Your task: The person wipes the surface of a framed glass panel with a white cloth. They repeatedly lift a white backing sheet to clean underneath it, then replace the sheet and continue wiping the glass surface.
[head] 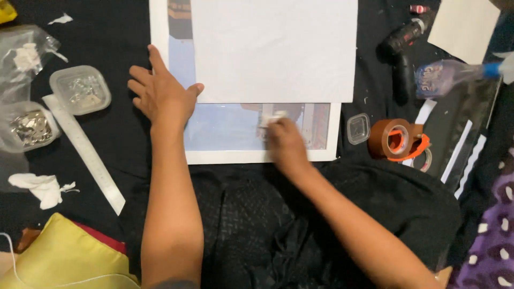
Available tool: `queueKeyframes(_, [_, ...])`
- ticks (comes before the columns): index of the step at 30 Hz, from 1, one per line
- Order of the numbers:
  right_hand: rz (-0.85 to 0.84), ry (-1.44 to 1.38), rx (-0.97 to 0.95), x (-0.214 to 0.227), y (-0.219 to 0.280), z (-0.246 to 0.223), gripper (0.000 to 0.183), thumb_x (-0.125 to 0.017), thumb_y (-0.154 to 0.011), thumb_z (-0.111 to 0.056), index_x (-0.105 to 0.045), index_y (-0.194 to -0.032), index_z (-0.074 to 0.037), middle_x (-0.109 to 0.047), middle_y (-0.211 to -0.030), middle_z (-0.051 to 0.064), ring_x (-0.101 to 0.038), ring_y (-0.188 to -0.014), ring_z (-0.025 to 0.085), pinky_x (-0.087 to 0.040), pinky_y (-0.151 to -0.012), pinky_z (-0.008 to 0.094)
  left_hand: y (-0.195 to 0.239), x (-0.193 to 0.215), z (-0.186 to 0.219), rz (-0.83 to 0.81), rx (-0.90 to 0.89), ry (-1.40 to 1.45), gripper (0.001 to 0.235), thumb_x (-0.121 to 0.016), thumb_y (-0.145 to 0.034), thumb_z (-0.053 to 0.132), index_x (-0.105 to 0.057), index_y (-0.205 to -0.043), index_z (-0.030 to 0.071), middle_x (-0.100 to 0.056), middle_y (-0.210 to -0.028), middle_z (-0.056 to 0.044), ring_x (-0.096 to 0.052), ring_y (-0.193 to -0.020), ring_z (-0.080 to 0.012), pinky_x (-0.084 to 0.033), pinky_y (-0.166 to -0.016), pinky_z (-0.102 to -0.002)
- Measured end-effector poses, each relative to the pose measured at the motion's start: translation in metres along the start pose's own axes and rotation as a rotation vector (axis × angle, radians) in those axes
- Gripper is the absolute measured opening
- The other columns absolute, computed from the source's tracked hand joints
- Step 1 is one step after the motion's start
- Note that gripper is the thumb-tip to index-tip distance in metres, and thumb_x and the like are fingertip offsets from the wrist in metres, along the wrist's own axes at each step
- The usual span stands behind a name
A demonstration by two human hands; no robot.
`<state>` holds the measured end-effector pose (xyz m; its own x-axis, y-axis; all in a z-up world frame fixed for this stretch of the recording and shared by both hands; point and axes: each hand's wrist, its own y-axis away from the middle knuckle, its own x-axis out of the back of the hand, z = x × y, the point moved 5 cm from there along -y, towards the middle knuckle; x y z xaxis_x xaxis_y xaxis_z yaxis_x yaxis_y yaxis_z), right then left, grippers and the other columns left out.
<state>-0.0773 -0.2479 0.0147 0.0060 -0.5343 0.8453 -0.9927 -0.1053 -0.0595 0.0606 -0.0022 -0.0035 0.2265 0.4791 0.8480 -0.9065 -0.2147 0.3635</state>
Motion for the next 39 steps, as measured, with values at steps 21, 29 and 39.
queueKeyframes(21, [-0.004,-0.044,0.083,0.028,-0.015,0.027,0.023,-0.072,-0.090,-0.001,-0.074,-0.113,0.000,-0.063,-0.102,0.013,-0.060,-0.080,0.026,-0.050,-0.066,0.034,0.016,-0.021,0.041,0.068,-0.331,-0.053,0.105,-0.088,-0.085,0.046,-0.025,-0.165,0.018,0.001,-0.163,-0.030,0.013,-0.146,-0.0488,-0.001,-0.116,-0.068])
queueKeyframes(29, [-0.038,-0.057,0.273,-0.023,-0.050,-0.021,0.026,-0.071,-0.085,0.002,-0.071,-0.111,0.001,-0.062,-0.104,0.014,-0.060,-0.088,0.027,-0.052,-0.075,0.035,0.006,-0.028,0.036,0.004,-0.300,-0.035,0.102,-0.082,-0.083,0.052,-0.032,-0.162,0.012,0.007,-0.162,-0.028,0.015,-0.145,-0.0502,0.003,-0.113,-0.070])
queueKeyframes(39, [-0.248,0.137,0.167,-0.015,-0.018,0.002,0.016,-0.062,-0.095,-0.016,-0.076,-0.102,-0.010,-0.068,-0.105,0.011,-0.068,-0.097,0.033,-0.056,-0.081,0.039,0.013,-0.008,0.039,-0.069,-0.232,0.113,0.095,-0.086,-0.080,0.033,-0.038,-0.159,0.010,-0.003,-0.166,-0.026,0.012,-0.150,-0.0473,0.010,-0.116,-0.066])
